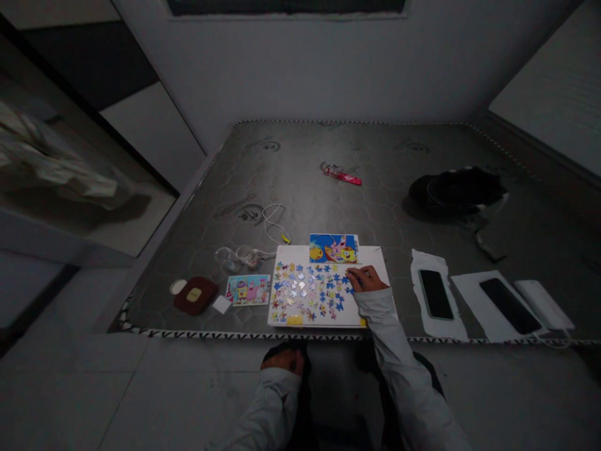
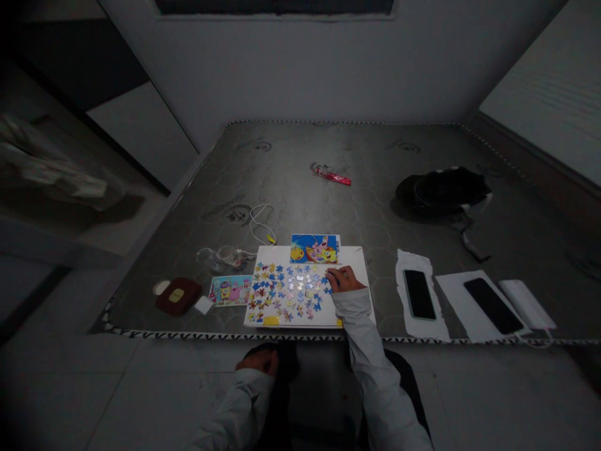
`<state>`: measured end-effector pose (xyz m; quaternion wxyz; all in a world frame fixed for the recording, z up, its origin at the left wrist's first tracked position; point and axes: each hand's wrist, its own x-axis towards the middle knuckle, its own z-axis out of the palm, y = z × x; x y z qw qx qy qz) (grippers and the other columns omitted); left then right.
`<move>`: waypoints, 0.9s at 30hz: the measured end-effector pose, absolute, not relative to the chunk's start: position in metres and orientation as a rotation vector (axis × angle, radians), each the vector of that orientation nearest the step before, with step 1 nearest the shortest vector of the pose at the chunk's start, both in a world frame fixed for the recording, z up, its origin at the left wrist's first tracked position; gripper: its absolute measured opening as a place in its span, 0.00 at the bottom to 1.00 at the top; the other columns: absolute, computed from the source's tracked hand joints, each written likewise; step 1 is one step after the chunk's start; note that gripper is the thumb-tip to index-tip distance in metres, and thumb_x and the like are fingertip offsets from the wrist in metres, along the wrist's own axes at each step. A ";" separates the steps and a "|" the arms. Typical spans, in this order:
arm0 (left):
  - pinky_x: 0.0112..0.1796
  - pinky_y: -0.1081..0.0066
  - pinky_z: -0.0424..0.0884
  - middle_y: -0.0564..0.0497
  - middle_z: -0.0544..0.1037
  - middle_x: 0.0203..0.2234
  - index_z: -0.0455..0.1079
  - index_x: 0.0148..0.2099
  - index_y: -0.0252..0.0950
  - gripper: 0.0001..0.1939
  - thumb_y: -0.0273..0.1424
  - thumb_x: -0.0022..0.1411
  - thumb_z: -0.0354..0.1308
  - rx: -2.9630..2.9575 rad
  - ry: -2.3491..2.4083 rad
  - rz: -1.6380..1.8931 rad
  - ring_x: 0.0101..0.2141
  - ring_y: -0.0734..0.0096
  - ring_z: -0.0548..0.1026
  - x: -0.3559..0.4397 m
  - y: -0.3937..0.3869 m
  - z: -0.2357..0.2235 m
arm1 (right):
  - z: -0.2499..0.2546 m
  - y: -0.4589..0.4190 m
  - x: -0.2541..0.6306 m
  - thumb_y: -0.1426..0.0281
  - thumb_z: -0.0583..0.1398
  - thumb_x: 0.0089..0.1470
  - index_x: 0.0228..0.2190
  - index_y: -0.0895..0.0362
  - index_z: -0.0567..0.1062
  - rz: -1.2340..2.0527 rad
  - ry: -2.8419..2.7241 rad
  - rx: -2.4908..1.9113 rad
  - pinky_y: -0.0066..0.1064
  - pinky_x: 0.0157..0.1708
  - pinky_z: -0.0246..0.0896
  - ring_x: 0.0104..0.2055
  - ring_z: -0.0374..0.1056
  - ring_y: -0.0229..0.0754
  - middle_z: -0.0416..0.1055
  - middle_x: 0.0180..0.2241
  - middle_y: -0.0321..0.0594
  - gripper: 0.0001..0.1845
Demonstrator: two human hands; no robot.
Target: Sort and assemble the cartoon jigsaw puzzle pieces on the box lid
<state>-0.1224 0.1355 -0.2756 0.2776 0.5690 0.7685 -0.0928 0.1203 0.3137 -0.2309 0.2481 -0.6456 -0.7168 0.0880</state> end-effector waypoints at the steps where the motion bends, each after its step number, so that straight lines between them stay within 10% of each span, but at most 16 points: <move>1: 0.36 0.70 0.65 0.49 0.86 0.39 0.83 0.38 0.41 0.21 0.39 0.74 0.50 1.528 2.061 -0.251 0.42 0.65 0.81 -0.123 0.135 -0.276 | -0.231 0.314 0.120 0.57 0.57 0.68 0.47 0.51 0.83 0.240 -1.951 -1.762 0.31 0.28 0.49 0.35 0.71 0.41 0.77 0.45 0.47 0.18; 27: 0.42 0.66 0.72 0.47 0.86 0.42 0.83 0.40 0.40 0.22 0.36 0.74 0.47 1.558 2.058 -0.256 0.46 0.57 0.83 -0.119 0.141 -0.258 | -0.237 0.314 0.119 0.57 0.54 0.70 0.33 0.54 0.86 -0.045 -1.717 -1.794 0.29 0.26 0.44 0.25 0.57 0.31 0.77 0.32 0.39 0.25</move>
